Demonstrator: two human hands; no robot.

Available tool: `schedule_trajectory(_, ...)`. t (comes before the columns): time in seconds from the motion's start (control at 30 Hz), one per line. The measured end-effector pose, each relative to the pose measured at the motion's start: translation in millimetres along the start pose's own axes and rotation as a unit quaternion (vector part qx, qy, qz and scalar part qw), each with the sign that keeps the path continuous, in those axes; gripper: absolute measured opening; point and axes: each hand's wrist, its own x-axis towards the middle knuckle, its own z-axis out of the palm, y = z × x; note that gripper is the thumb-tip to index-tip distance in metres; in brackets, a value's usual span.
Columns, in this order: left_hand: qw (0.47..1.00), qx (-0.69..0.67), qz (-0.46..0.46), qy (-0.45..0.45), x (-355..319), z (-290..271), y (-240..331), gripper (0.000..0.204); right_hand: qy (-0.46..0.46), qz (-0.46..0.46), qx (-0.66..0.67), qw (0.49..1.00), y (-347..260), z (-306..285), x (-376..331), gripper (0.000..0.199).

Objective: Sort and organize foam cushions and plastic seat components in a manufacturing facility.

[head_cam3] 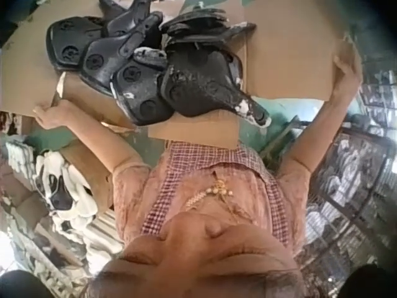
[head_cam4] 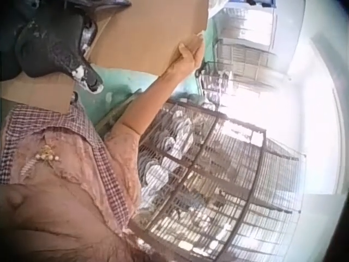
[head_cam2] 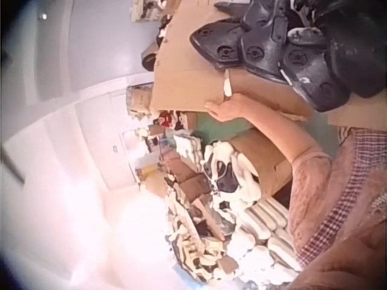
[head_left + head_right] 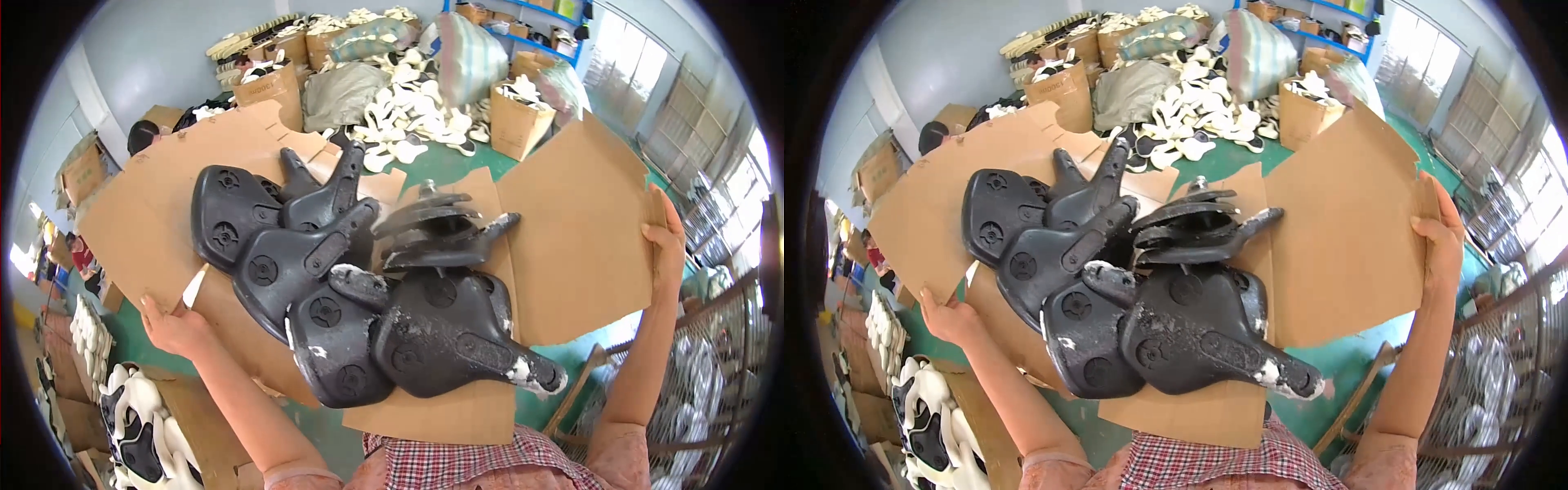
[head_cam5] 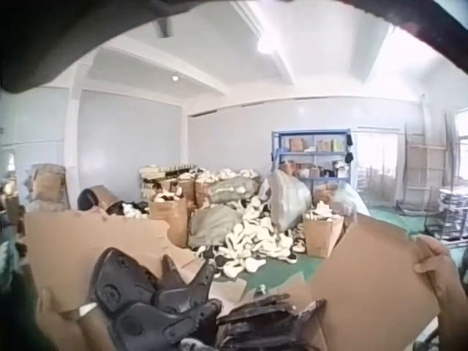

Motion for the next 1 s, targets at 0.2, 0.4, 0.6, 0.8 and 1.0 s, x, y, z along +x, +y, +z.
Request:
schedule_trajectory(0.2,0.997,0.068,0.006,0.029,-12.9,4.1,-6.0,0.034,-0.021,0.026,-0.037,0.999,26.2,12.9,27.8,0.062)
schedule_trajectory(0.4,0.994,0.067,0.043,0.079,2.8,-13.8,-19.1,0.033,-0.086,0.054,-0.060,0.993,54.4,48.9,75.7,0.063)
schedule_trajectory(0.6,0.989,0.089,0.047,0.108,-8.7,-8.4,-16.8,0.034,-0.087,0.084,-0.045,0.992,87.8,82.1,106.8,0.060)
schedule_trajectory(0.8,0.985,0.123,0.078,0.091,-16.7,-10.4,-9.5,0.037,-0.146,0.139,0.004,0.980,135.5,108.7,134.7,0.058)
schedule_trajectory(1.0,0.977,0.166,0.081,0.109,-24.4,-27.4,-14.7,0.036,-0.209,0.162,0.009,0.964,185.8,149.3,161.5,0.058)
